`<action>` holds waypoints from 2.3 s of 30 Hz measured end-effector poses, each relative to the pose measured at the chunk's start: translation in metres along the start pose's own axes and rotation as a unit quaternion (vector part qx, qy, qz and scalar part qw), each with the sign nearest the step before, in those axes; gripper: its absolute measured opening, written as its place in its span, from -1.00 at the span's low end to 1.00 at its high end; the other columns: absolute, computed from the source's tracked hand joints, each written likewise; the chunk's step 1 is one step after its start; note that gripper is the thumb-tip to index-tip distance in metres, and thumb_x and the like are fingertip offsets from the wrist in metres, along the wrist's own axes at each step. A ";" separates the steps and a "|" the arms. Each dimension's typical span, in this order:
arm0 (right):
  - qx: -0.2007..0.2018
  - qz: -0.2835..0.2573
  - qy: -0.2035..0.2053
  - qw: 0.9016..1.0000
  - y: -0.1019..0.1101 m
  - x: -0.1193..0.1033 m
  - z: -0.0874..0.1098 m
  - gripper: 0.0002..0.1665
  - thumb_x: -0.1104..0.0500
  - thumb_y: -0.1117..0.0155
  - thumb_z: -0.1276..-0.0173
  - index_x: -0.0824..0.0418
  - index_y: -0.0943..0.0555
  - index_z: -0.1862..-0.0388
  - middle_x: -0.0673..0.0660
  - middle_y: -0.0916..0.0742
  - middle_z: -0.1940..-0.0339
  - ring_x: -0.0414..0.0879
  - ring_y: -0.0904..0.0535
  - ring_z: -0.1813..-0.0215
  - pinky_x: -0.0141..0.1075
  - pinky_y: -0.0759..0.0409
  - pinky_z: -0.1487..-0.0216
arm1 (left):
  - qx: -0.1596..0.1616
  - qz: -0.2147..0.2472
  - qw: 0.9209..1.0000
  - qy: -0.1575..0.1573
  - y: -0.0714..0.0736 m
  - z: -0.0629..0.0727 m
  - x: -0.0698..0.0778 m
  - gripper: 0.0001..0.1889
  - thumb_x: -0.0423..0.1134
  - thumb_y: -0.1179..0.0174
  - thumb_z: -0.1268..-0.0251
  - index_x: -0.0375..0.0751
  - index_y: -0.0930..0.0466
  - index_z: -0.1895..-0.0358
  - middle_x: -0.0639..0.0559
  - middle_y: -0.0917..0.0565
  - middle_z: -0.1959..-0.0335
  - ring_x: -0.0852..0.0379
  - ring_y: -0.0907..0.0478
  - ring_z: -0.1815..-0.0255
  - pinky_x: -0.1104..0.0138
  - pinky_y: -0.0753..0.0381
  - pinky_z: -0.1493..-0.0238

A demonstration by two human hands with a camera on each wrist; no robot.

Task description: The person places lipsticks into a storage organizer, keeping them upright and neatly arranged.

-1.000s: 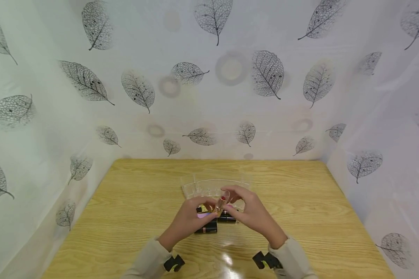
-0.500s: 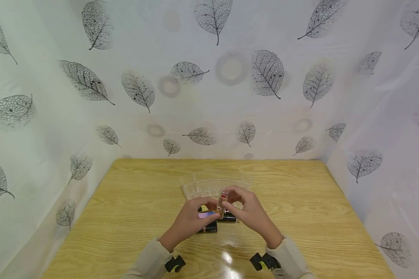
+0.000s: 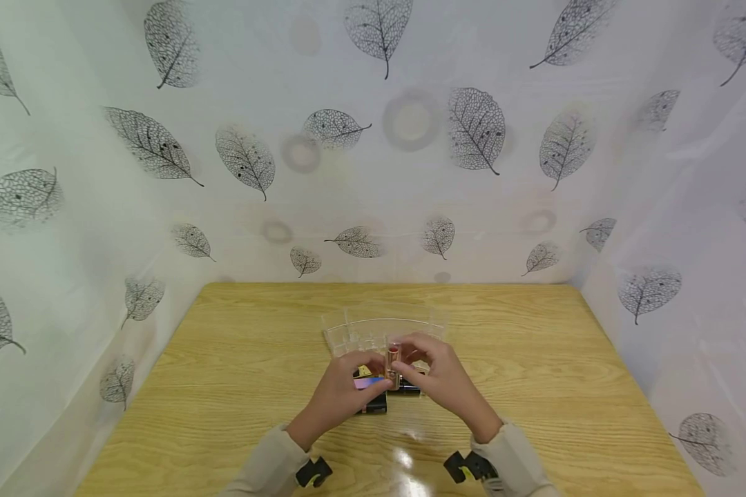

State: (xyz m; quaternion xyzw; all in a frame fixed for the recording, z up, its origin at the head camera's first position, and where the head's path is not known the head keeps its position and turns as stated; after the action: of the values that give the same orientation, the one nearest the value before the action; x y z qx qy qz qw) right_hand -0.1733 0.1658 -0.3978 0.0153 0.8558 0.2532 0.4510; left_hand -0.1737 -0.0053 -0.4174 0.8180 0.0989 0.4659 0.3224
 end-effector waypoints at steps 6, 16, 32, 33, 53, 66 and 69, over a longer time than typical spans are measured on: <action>0.011 0.009 -0.009 1.000 0.002 0.004 -0.001 -0.67 0.43 -0.19 -0.25 0.33 -0.53 -0.02 0.16 -0.68 0.24 -0.34 -0.59 0.21 -0.38 -0.63 0.13 | 0.032 -0.085 0.994 -0.060 0.003 -0.001 -0.002 -0.70 -0.06 -0.34 -0.09 -0.09 -0.64 0.14 0.13 -0.72 0.27 0.27 -0.62 0.24 0.37 -0.57 0.06; 0.043 0.049 -0.040 0.997 0.020 0.020 -0.006 -0.69 0.41 -0.21 -0.25 0.27 -0.56 0.01 0.14 -0.69 0.22 -0.40 -0.56 0.19 -0.44 -0.61 0.16 | 0.136 -0.250 0.952 -0.117 0.030 -0.015 -0.039 -0.70 -0.09 -0.37 -0.02 -0.08 -0.63 0.17 0.12 -0.68 0.32 0.16 -0.61 0.23 0.21 -0.56 0.00; 0.120 0.093 -0.059 0.987 0.041 0.070 -0.012 -0.69 0.40 -0.25 -0.22 0.41 -0.57 0.03 0.28 -0.68 0.17 -0.50 -0.50 0.20 -0.61 -0.54 0.15 | 0.120 -0.381 0.917 -0.006 0.043 -0.047 -0.141 -0.79 -0.17 -0.26 -0.11 -0.15 -0.61 0.20 -0.05 -0.69 0.27 -0.01 -0.61 0.20 0.10 -0.55 0.02; 0.123 0.095 -0.066 0.986 0.041 0.075 -0.011 -0.69 0.39 -0.25 -0.22 0.41 -0.57 0.03 0.28 -0.68 0.17 -0.51 -0.50 0.20 -0.62 -0.53 0.15 | 0.119 -0.378 0.918 0.004 0.041 -0.048 -0.146 -0.79 -0.17 -0.25 -0.12 -0.15 -0.61 0.19 -0.05 -0.69 0.27 -0.01 -0.61 0.19 0.09 -0.55 0.01; 0.142 0.121 -0.128 0.974 0.037 0.135 -0.005 -0.68 0.31 -0.27 -0.23 0.43 -0.58 0.04 0.31 -0.70 0.20 -0.42 -0.54 0.26 -0.45 -0.61 0.23 | 0.116 -0.371 0.918 0.075 0.018 -0.054 -0.187 -0.86 -0.22 -0.23 -0.11 -0.16 -0.58 0.27 -0.07 -0.66 0.34 -0.06 -0.60 0.27 0.05 -0.55 0.08; 0.133 0.142 -0.149 0.969 0.037 0.152 0.003 -0.71 0.28 -0.28 -0.24 0.35 -0.59 0.06 0.25 -0.71 0.22 -0.45 -0.52 0.27 -0.44 -0.60 0.24 | 0.122 -0.342 0.928 0.084 0.013 -0.053 -0.197 -0.86 -0.28 -0.18 -0.13 -0.12 -0.56 0.22 -0.06 -0.65 0.29 -0.04 -0.61 0.25 0.05 -0.54 0.04; 0.134 0.145 -0.158 0.968 0.036 0.154 0.004 -0.71 0.28 -0.29 -0.23 0.34 -0.60 0.06 0.24 -0.71 0.23 -0.36 -0.56 0.27 -0.43 -0.61 0.24 | 0.127 -0.339 0.928 0.085 0.013 -0.053 -0.196 -0.86 -0.29 -0.17 -0.14 -0.12 -0.56 0.21 -0.07 -0.64 0.31 -0.03 -0.60 0.27 0.05 -0.54 0.06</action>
State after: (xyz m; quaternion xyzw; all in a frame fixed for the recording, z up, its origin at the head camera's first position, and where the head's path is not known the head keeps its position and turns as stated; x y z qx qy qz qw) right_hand -0.2691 0.2379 -0.5014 0.2391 0.7887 0.1930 0.5325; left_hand -0.3261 -0.0833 -0.5274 0.7276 0.4556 0.3799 0.3447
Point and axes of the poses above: each hand's wrist, its own z-axis away from the middle knuckle, its own y-axis out of the back of the hand, x = y × z, the point moved 3 cm from there along -z, towards the middle knuckle
